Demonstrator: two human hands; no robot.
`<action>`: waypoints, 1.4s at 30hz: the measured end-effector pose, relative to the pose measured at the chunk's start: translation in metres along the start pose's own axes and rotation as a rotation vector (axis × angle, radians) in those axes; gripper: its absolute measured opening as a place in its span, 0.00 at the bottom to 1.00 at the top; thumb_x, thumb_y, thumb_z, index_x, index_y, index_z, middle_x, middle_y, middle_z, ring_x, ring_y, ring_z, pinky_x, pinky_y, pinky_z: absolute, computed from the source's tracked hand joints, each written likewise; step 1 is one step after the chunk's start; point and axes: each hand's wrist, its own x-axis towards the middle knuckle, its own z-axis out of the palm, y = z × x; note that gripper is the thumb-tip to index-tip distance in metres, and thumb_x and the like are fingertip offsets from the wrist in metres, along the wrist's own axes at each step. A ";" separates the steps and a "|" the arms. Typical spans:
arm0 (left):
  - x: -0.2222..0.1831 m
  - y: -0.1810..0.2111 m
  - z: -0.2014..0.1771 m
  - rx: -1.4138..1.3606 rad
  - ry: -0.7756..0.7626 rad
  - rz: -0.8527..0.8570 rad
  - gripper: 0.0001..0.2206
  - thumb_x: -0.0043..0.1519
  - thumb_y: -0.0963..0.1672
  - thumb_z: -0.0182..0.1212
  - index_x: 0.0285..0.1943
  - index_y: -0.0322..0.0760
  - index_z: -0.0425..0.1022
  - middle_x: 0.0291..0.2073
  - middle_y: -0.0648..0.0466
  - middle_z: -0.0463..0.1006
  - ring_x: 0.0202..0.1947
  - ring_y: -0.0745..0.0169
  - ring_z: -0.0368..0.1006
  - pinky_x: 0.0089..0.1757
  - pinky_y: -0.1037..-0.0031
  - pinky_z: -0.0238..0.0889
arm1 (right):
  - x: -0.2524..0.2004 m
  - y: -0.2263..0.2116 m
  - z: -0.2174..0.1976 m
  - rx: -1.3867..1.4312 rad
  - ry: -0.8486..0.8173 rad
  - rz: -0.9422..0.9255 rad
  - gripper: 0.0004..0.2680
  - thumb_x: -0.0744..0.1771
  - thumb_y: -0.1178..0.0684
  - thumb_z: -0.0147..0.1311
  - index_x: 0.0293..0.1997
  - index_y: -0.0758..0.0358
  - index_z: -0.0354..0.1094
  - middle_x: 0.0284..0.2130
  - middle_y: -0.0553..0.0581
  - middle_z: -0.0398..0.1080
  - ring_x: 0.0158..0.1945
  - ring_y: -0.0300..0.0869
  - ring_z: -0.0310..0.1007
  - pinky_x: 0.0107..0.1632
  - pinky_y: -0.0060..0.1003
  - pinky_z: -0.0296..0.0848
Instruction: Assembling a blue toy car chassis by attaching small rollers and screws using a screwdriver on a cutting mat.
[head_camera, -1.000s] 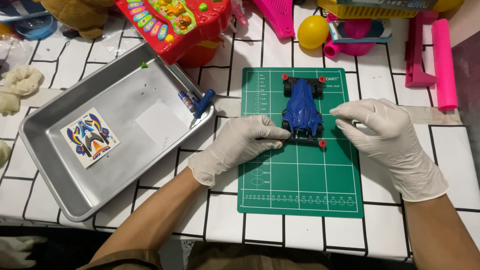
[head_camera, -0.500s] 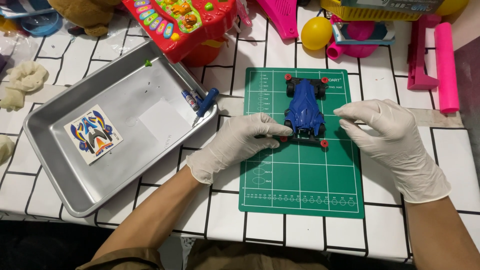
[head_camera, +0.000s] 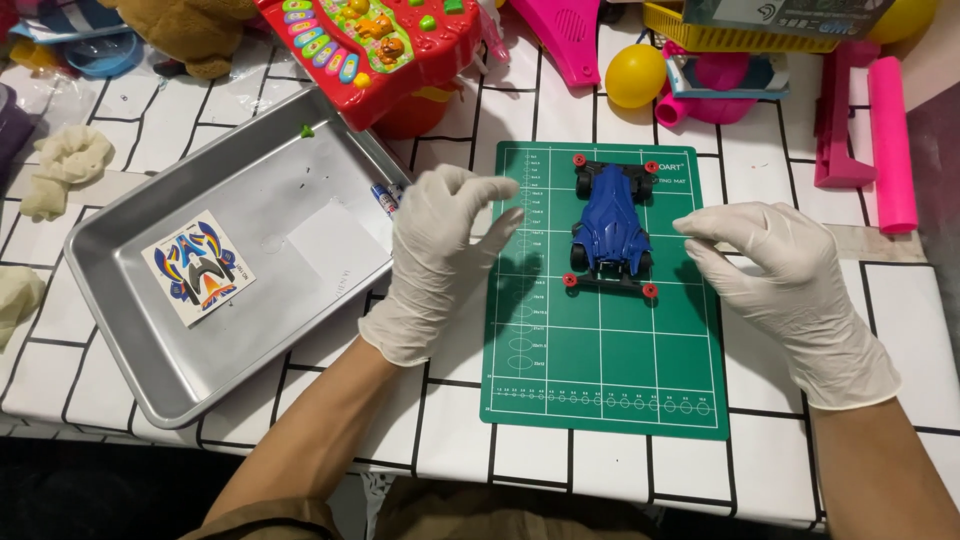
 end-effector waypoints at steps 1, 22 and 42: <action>0.002 -0.006 -0.005 -0.001 0.001 0.001 0.08 0.66 0.47 0.68 0.48 0.44 0.74 0.30 0.55 0.71 0.32 0.56 0.66 0.31 0.67 0.60 | 0.001 -0.001 0.000 -0.002 0.000 0.000 0.07 0.68 0.69 0.64 0.48 0.68 0.75 0.41 0.63 0.79 0.41 0.49 0.79 0.46 0.40 0.79; 0.012 0.013 -0.042 0.056 0.049 0.005 0.19 0.72 0.38 0.65 0.68 0.55 0.69 0.38 0.54 0.83 0.28 0.56 0.71 0.29 0.66 0.61 | 0.009 -0.021 0.002 -0.029 0.066 -0.072 0.07 0.67 0.70 0.63 0.48 0.70 0.76 0.41 0.63 0.79 0.42 0.49 0.80 0.48 0.41 0.79; 0.020 0.042 -0.038 -0.200 0.106 0.313 0.13 0.63 0.43 0.77 0.50 0.37 0.75 0.33 0.49 0.83 0.30 0.58 0.78 0.30 0.68 0.73 | 0.008 -0.067 0.013 -0.052 0.155 -0.136 0.12 0.68 0.60 0.68 0.57 0.64 0.74 0.44 0.66 0.76 0.42 0.51 0.77 0.44 0.42 0.75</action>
